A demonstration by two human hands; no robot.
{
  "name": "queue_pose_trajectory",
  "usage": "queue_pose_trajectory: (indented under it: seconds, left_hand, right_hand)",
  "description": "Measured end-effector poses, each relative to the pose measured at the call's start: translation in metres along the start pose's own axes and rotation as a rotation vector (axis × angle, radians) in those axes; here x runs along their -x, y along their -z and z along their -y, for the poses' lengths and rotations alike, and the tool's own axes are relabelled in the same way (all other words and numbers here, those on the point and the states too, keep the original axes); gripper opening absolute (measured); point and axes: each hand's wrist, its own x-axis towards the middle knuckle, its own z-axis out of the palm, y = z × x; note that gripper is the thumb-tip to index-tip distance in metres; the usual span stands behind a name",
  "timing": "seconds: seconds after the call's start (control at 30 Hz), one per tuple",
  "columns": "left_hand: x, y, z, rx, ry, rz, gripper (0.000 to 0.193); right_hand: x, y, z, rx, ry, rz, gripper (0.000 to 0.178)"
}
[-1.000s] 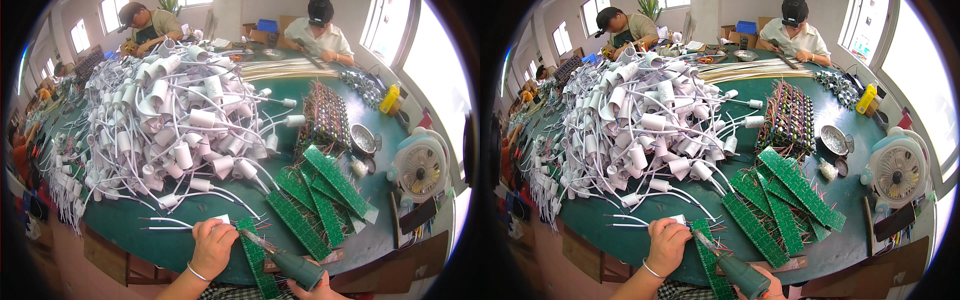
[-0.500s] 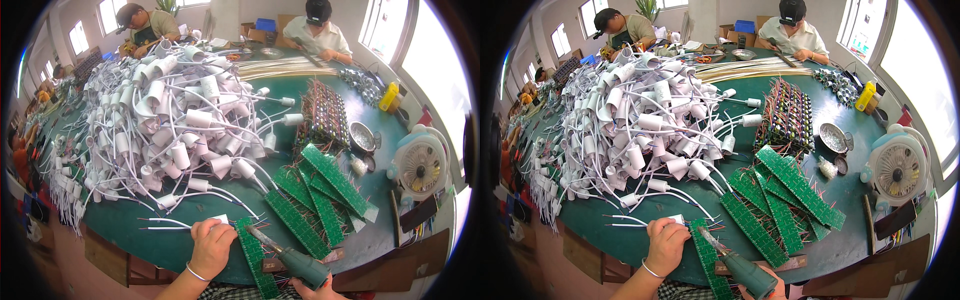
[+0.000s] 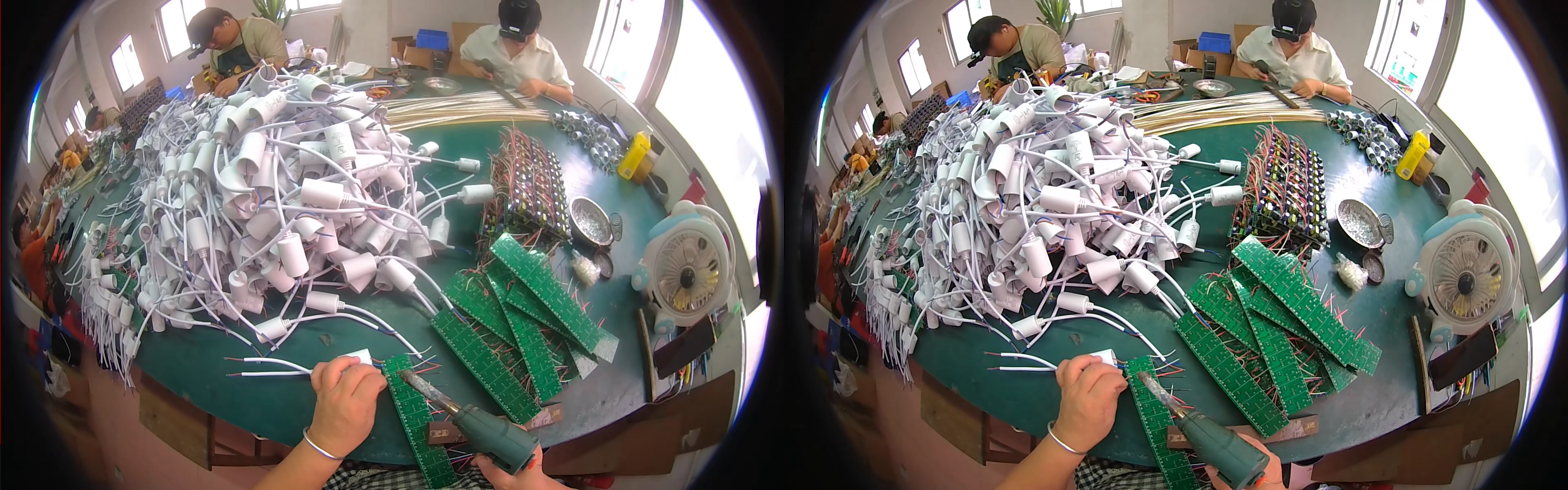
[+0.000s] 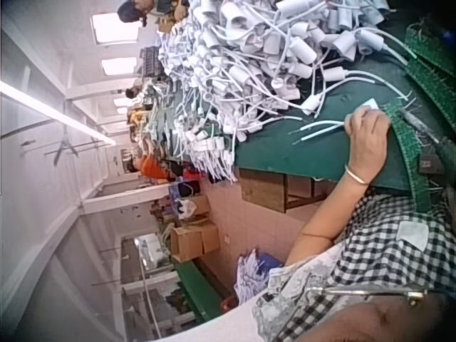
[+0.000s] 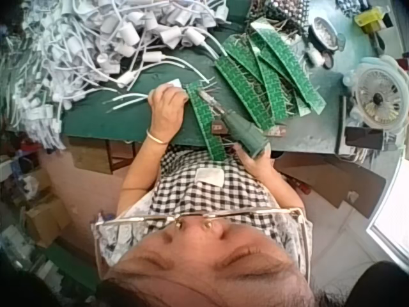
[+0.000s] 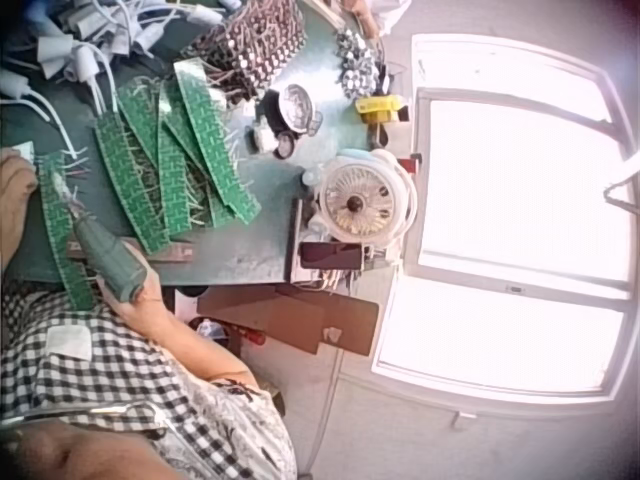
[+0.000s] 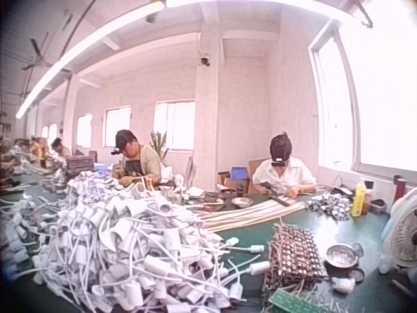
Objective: The person solders wires and LED components onto green circuit boards with a soldering iron.
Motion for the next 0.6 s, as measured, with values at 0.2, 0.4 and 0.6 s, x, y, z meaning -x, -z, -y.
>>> queue_pose_trajectory:
  seconds: [0.2,0.4,0.6]
  left_hand:
    - [-0.0008,0.0003,-0.0023,-0.002,0.005,0.006,0.023]
    - [0.0005,-0.0018,-0.0026,-0.017,0.010,0.009,0.023]
    - [0.0013,-0.0033,-0.0020,-0.025,0.004,0.004,0.023]
  right_hand:
    - [0.0022,-0.0006,-0.0001,-0.017,-0.025,-0.009,0.036]
    - [0.0024,-0.0012,0.0001,0.030,-0.030,0.002,0.036]
    - [0.0006,-0.0012,0.0038,0.034,-0.022,0.018,0.036]
